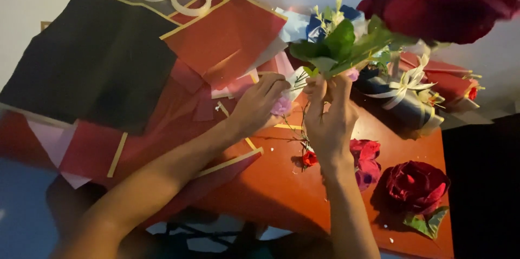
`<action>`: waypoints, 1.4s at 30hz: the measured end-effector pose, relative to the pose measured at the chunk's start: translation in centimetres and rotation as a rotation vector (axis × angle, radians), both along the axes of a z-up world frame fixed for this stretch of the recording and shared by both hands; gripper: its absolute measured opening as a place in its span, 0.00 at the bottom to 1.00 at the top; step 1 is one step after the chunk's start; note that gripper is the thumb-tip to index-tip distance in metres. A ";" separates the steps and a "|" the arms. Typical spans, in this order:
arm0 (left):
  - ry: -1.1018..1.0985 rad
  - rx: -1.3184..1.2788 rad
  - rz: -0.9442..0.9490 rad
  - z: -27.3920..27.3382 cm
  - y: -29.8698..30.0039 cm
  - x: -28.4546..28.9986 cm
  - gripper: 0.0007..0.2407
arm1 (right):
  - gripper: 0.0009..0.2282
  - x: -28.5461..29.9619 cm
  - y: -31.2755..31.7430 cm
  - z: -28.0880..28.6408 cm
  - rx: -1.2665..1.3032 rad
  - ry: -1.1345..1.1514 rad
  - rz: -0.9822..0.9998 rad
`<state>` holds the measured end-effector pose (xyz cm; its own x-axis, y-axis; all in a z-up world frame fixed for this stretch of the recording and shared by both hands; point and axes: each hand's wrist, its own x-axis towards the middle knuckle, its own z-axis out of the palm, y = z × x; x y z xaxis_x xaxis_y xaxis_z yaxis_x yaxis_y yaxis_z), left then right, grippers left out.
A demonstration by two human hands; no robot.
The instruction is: The person is arranging artificial flowers into a small bouquet or centerpiece, adjusting their positions and adding different types of blooms.
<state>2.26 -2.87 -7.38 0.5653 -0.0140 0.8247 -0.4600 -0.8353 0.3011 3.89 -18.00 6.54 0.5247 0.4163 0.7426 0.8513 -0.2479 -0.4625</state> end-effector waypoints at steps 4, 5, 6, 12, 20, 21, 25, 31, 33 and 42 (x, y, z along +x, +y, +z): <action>0.015 0.006 -0.011 -3.3 0.5 1.3 0.23 | 0.06 -0.6 0.2 1.2 -0.044 -0.038 0.008; 0.017 0.024 0.023 -3.1 0.6 1.2 0.26 | 0.06 -0.6 0.4 1.5 -0.025 -0.022 0.025; 0.015 0.024 0.026 -2.4 0.6 1.0 0.26 | 0.06 -0.3 0.4 1.3 -0.026 -0.024 0.028; 0.039 -0.103 -0.247 -0.2 1.0 -0.3 0.17 | 0.05 -0.3 0.6 0.7 0.007 -0.015 0.033; 0.010 0.036 -0.041 -0.8 0.5 0.0 0.30 | 0.07 0.3 0.8 0.7 -0.005 -0.028 0.049; 0.009 0.036 -0.036 -0.9 0.5 0.1 0.30 | 0.07 0.2 0.9 0.8 -0.005 -0.029 0.053; 0.020 0.032 -0.005 -1.2 0.2 0.3 0.24 | 0.07 -0.2 1.1 1.2 -0.040 -0.017 0.067; 0.002 -0.023 -0.034 -1.0 0.1 0.3 0.22 | 0.07 -0.1 1.0 -0.2 -0.107 -0.005 0.031; -0.010 -0.008 -0.015 0.5 0.1 -0.4 0.27 | 0.06 -0.3 1.3 -0.1 -0.101 -0.014 0.003; -0.056 -0.033 -0.022 -0.6 -0.2 0.0 0.33 | 0.05 0.7 0.8 -1.8 -0.166 -0.011 -0.055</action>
<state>2.28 -3.05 -7.96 0.5183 0.0019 0.8552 -0.4951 -0.8147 0.3019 4.60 -17.22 4.71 0.5424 0.5048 0.6716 0.8390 -0.3667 -0.4020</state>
